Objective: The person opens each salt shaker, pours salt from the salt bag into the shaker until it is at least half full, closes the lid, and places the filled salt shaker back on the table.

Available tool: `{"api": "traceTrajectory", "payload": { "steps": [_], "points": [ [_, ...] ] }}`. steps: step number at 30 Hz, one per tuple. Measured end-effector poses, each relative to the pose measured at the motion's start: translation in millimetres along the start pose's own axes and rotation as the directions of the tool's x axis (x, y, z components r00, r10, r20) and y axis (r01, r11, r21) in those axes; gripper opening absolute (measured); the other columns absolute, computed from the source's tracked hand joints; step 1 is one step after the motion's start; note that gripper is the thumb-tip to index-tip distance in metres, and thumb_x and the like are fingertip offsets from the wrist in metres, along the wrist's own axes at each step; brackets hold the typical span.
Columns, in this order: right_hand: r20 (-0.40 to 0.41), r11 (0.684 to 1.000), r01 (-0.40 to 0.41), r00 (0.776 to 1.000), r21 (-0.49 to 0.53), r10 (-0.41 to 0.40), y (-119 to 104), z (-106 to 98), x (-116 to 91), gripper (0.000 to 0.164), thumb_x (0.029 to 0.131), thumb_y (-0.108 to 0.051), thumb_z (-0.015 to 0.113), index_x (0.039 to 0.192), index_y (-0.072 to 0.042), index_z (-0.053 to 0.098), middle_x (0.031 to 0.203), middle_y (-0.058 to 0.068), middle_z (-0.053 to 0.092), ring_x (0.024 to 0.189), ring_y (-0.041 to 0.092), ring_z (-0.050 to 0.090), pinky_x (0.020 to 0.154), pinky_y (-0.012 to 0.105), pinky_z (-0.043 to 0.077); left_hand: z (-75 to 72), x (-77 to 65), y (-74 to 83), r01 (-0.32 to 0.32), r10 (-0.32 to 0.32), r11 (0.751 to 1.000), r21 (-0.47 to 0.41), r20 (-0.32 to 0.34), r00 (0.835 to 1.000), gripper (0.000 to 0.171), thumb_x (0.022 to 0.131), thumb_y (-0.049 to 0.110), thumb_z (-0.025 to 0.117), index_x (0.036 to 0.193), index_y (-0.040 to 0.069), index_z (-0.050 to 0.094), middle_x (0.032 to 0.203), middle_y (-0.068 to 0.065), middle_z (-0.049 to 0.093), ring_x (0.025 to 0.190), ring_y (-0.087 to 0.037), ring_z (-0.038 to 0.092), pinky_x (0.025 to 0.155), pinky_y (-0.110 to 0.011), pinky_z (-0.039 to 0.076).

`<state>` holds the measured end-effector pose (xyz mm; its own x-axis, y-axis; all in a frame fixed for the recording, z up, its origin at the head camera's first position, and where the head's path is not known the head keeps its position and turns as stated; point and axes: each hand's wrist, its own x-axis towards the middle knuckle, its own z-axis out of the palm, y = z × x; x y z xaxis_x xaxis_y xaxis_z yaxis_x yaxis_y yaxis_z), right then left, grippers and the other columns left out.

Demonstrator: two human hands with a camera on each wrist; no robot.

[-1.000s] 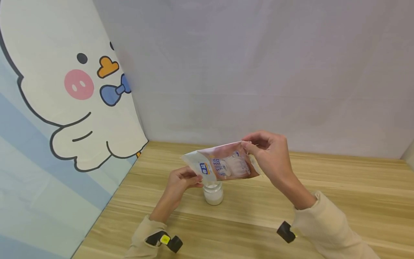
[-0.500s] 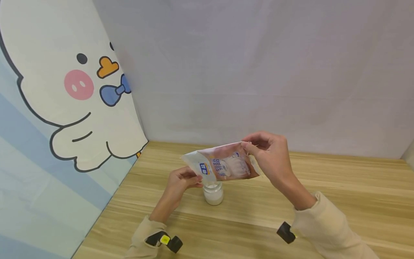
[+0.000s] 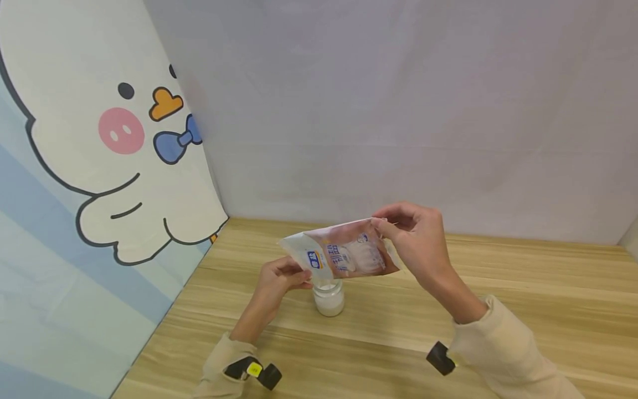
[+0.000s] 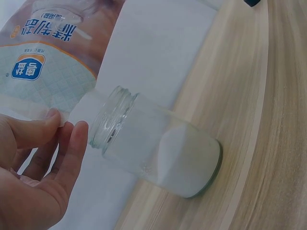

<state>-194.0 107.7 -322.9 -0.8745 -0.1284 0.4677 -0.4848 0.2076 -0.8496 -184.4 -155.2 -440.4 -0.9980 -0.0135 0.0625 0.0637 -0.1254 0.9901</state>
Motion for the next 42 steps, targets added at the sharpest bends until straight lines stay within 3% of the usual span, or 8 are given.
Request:
{"api": "traceTrajectory", "payload": {
  "steps": [8, 18, 27, 42],
  "points": [
    [0.001, 1.0, 0.012, 1.0, 0.005, -0.012, 0.7, -0.9, -0.6, 0.014, 0.087, -0.008, 0.069, 0.093, 0.004, 0.07, 0.083, 0.0, 0.068, 0.074, 0.011, 0.062, 0.066, 0.016, 0.053, 0.7, -0.4, -0.4, -0.001, 0.001, 1.0, -0.003, -0.001, 1.0, 0.014, 0.08, -0.006, 0.07, 0.091, -0.013, 0.063, 0.081, -0.014, 0.065, 0.067, -0.021, 0.065, 0.07, -0.039, 0.06],
    [-0.001, 1.0, 0.01, 1.0, 0.006, -0.01, 0.6, 0.8, -1.1, 0.014, 0.087, -0.008, 0.069, 0.093, 0.004, 0.07, 0.085, 0.004, 0.068, 0.075, 0.011, 0.063, 0.067, 0.017, 0.054, 0.4, -1.1, -0.3, 0.014, -0.014, 1.0, 0.006, -0.007, 1.0, 0.015, 0.08, -0.006, 0.07, 0.092, -0.013, 0.064, 0.081, -0.014, 0.065, 0.067, -0.02, 0.065, 0.07, -0.039, 0.06],
    [0.0, 1.0, 0.01, 1.0, 0.013, -0.01, 0.8, 0.7, -1.1, 0.014, 0.087, -0.008, 0.068, 0.093, 0.005, 0.069, 0.084, 0.003, 0.068, 0.075, 0.011, 0.062, 0.067, 0.017, 0.054, -0.5, 0.7, -0.9, 0.015, -0.014, 1.0, 0.016, -0.007, 1.0, 0.014, 0.08, -0.004, 0.071, 0.091, -0.01, 0.065, 0.083, -0.013, 0.065, 0.075, -0.031, 0.066, 0.07, -0.038, 0.06],
    [-0.003, 1.0, 0.017, 1.0, 0.004, -0.017, 1.2, 0.3, -0.9, 0.014, 0.087, -0.009, 0.068, 0.093, 0.004, 0.07, 0.084, 0.002, 0.068, 0.074, 0.012, 0.063, 0.065, 0.018, 0.053, 0.1, 1.3, -0.8, 0.008, -0.008, 1.0, 0.01, -0.004, 1.0, 0.016, 0.079, -0.005, 0.071, 0.091, -0.012, 0.064, 0.085, -0.017, 0.065, 0.074, -0.031, 0.066, 0.07, -0.038, 0.06]
  ]
}}
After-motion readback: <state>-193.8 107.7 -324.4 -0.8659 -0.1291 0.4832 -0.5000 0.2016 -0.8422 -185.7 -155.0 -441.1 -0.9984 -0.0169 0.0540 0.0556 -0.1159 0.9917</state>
